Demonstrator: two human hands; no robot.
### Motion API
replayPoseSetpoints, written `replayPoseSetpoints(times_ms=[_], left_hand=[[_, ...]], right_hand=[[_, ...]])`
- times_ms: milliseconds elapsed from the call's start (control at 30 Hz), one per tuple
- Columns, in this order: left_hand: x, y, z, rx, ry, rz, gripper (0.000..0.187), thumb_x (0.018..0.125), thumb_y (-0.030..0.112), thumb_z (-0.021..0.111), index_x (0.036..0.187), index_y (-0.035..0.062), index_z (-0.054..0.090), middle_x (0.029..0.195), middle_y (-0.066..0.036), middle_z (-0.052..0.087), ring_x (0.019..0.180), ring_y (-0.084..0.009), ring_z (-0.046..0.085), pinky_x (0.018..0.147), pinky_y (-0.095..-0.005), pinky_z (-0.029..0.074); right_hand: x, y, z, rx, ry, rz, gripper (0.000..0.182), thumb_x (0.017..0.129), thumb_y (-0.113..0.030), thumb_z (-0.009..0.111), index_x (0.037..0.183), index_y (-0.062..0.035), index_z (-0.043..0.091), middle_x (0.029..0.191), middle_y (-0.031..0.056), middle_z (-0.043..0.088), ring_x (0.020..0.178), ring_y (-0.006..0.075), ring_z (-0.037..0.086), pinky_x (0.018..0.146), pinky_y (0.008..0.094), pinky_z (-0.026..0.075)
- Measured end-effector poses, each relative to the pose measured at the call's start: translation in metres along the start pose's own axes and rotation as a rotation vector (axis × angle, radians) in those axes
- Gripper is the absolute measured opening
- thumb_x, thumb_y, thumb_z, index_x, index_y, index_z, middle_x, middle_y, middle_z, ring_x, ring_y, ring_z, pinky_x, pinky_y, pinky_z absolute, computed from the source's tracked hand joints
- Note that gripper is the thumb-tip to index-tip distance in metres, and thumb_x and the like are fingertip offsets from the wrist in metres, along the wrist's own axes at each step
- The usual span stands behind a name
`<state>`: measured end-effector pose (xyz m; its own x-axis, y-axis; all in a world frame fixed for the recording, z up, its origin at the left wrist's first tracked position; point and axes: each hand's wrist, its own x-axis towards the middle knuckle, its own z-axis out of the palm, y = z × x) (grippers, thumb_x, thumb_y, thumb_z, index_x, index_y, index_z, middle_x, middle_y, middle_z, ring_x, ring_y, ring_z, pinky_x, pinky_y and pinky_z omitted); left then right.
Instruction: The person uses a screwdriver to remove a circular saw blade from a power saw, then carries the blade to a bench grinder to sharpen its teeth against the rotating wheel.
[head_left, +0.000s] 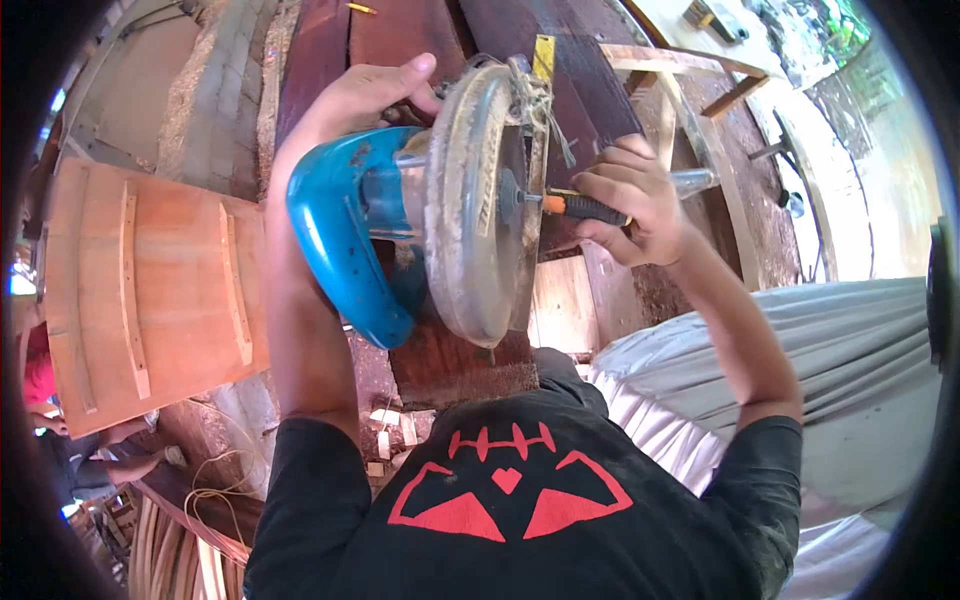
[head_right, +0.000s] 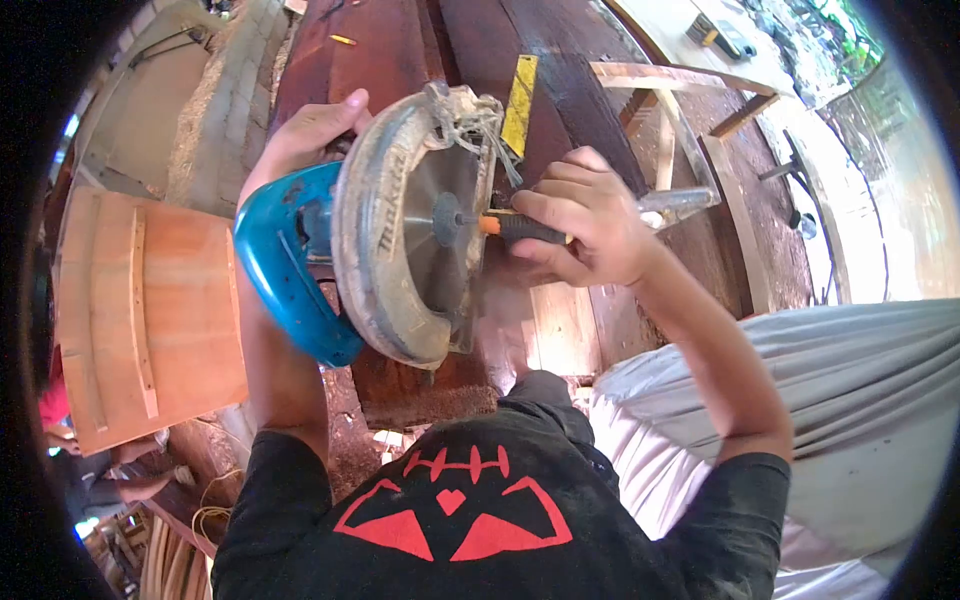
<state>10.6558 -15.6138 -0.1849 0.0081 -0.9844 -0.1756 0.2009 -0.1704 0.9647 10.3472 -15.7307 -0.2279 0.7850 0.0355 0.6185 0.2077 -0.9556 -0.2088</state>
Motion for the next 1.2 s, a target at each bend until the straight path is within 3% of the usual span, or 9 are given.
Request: replayPoseSetpoints(times_ms=[167, 233, 300, 367, 467, 600, 800, 1033, 1200], left_hand=[[0.029, -0.022, -0.034, 0.640, -0.232, 0.636, 0.018, 0.088, 0.011, 0.065, 0.100, 0.0040, 0.077, 0.118, -0.016, 0.070, 0.122, -0.0264, 0.060, 0.110, -0.0373, 0.039], [0.047, -0.032, -0.039, 0.541, -0.237, 0.609, 0.026, 0.095, 0.022, 0.061, 0.094, 0.0011, 0.077, 0.111, -0.018, 0.072, 0.116, -0.0238, 0.063, 0.108, -0.0346, 0.041], [0.032, -0.013, -0.010, 0.425, 0.004, 0.213, 0.055, 0.099, 0.044, 0.058, 0.083, -0.0051, 0.075, 0.073, -0.011, 0.071, 0.076, -0.0146, 0.061, 0.080, -0.0331, 0.048], [0.041, -0.022, -0.014, 0.384, -0.035, 0.226, 0.059, 0.097, 0.050, 0.059, 0.085, -0.0052, 0.076, 0.077, -0.012, 0.071, 0.074, -0.0155, 0.061, 0.073, -0.0330, 0.048], [0.041, -0.016, -0.009, 0.424, 0.008, 0.092, 0.060, 0.097, 0.052, 0.057, 0.088, -0.0038, 0.076, 0.077, -0.011, 0.070, 0.073, -0.0176, 0.061, 0.073, -0.0344, 0.048], [0.040, -0.008, -0.004, 0.468, 0.032, -0.011, 0.060, 0.097, 0.054, 0.056, 0.090, -0.0015, 0.077, 0.076, -0.010, 0.070, 0.074, -0.0173, 0.061, 0.074, -0.0352, 0.049], [0.037, -0.010, -0.001, 0.479, 0.072, -0.015, 0.058, 0.099, 0.051, 0.053, 0.090, -0.0005, 0.078, 0.081, -0.010, 0.071, 0.076, -0.0197, 0.062, 0.077, -0.0383, 0.049], [0.041, -0.015, -0.005, 0.479, 0.066, -0.012, 0.057, 0.098, 0.052, 0.055, 0.094, -0.0008, 0.077, 0.082, -0.011, 0.071, 0.078, -0.0203, 0.064, 0.077, -0.0386, 0.049], [0.053, -0.021, -0.012, 0.420, 0.030, -0.046, 0.056, 0.097, 0.050, 0.058, 0.089, -0.0022, 0.076, 0.082, -0.011, 0.071, 0.080, -0.0181, 0.061, 0.078, -0.0354, 0.048]], right_hand=[[0.024, -0.005, -0.030, -0.470, -0.179, -0.241, 0.050, 0.071, -0.028, 0.076, 0.115, -0.0053, 0.065, 0.105, 0.0094, 0.066, 0.104, 0.0310, 0.061, 0.085, 0.0466, 0.047], [0.020, -0.010, -0.029, -0.358, -0.123, -0.124, 0.042, 0.078, -0.021, 0.072, 0.117, -0.0072, 0.067, 0.105, 0.0132, 0.066, 0.107, 0.0349, 0.059, 0.091, 0.0503, 0.046], [-0.005, -0.007, -0.017, -0.173, 0.003, 0.160, 0.034, 0.084, -0.022, 0.068, 0.112, -0.0025, 0.069, 0.102, 0.0163, 0.065, 0.107, 0.0402, 0.057, 0.095, 0.0504, 0.044], [-0.028, -0.004, -0.016, 0.091, 0.208, 0.448, 0.031, 0.091, -0.018, 0.063, 0.115, 0.0012, 0.065, 0.107, 0.0196, 0.063, 0.108, 0.0411, 0.056, 0.098, 0.0460, 0.041], [-0.022, -0.009, -0.005, -0.162, -0.090, 0.601, 0.029, 0.087, -0.011, 0.062, 0.113, 0.0003, 0.066, 0.107, 0.0198, 0.064, 0.109, 0.0409, 0.054, 0.099, 0.0477, 0.039], [-0.037, 0.020, 0.054, -0.193, -0.107, 0.245, 0.033, 0.076, -0.005, 0.056, 0.106, -0.0008, 0.069, 0.110, 0.0226, 0.065, 0.118, 0.0450, 0.052, 0.103, 0.0541, 0.038], [-0.074, 0.019, 0.100, 0.375, -0.159, 0.563, 0.039, 0.080, -0.003, 0.049, 0.115, 0.0022, 0.065, 0.123, 0.0260, 0.062, 0.126, 0.0483, 0.049, 0.110, 0.0511, 0.036], [-0.049, 0.016, 0.098, -0.068, -0.163, 0.332, 0.030, 0.077, -0.015, 0.058, 0.101, 0.0000, 0.069, 0.106, 0.0216, 0.063, 0.102, 0.0463, 0.054, 0.090, 0.0525, 0.045], [-0.058, 0.005, 0.102, -0.090, -0.110, 0.503, 0.028, 0.070, -0.008, 0.066, 0.097, -0.0040, 0.070, 0.108, 0.0170, 0.061, 0.096, 0.0406, 0.055, 0.085, 0.0476, 0.047]])
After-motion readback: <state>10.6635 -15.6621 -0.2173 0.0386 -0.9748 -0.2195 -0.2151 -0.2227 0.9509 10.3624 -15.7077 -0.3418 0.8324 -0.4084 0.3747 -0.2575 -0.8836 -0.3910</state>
